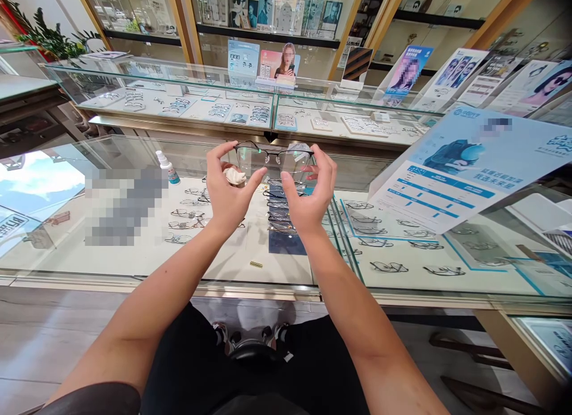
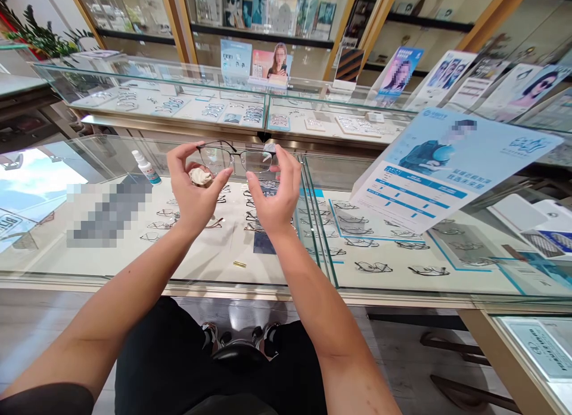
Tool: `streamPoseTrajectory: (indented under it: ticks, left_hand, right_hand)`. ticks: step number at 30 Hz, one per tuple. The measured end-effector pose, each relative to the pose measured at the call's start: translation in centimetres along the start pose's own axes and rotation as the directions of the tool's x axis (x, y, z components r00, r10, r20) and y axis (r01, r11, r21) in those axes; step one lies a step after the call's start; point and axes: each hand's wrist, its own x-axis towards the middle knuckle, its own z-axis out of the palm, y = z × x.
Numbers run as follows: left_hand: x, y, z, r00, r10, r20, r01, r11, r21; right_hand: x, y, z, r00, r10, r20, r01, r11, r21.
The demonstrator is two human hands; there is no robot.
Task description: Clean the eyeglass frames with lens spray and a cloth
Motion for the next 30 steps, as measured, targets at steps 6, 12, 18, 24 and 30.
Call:
streamPoseTrajectory:
  ticks: [6, 12, 18, 24, 30]
  left_hand:
    - [-0.1, 0.0, 0.0, 0.999, 0.021, -0.049, -0.021, 1.000, 0.016]
    - [0.1, 0.2, 0.0, 0.996, 0.055, -0.073, -0.057, 0.998, -0.034]
    - [0.0, 0.3, 0.1, 0.998, 0.041, -0.048, -0.043, 0.998, -0.043]
    - [0.2, 0.0, 0.1, 1.000, -0.009, -0.009, 0.008, 0.995, -0.096]
    - [0.3, -0.3, 0.1, 0.999, -0.015, 0.029, 0.019, 0.989, -0.148]
  right_hand:
    - [-0.1, -0.2, -0.1, 0.996, 0.070, 0.052, -0.072, 0.997, 0.034]
    - [-0.1, -0.4, 0.0, 0.995, 0.083, 0.047, -0.087, 0.992, 0.090]
    - [0.0, -1.2, -0.2, 0.991, 0.133, 0.029, -0.136, 0.979, 0.149]
    - [0.1, -1.8, -0.5, 0.991, 0.119, 0.059, -0.128, 0.974, 0.189]
    - [-0.1, -1.2, -0.4, 0.995, 0.057, 0.078, -0.066, 0.991, 0.115]
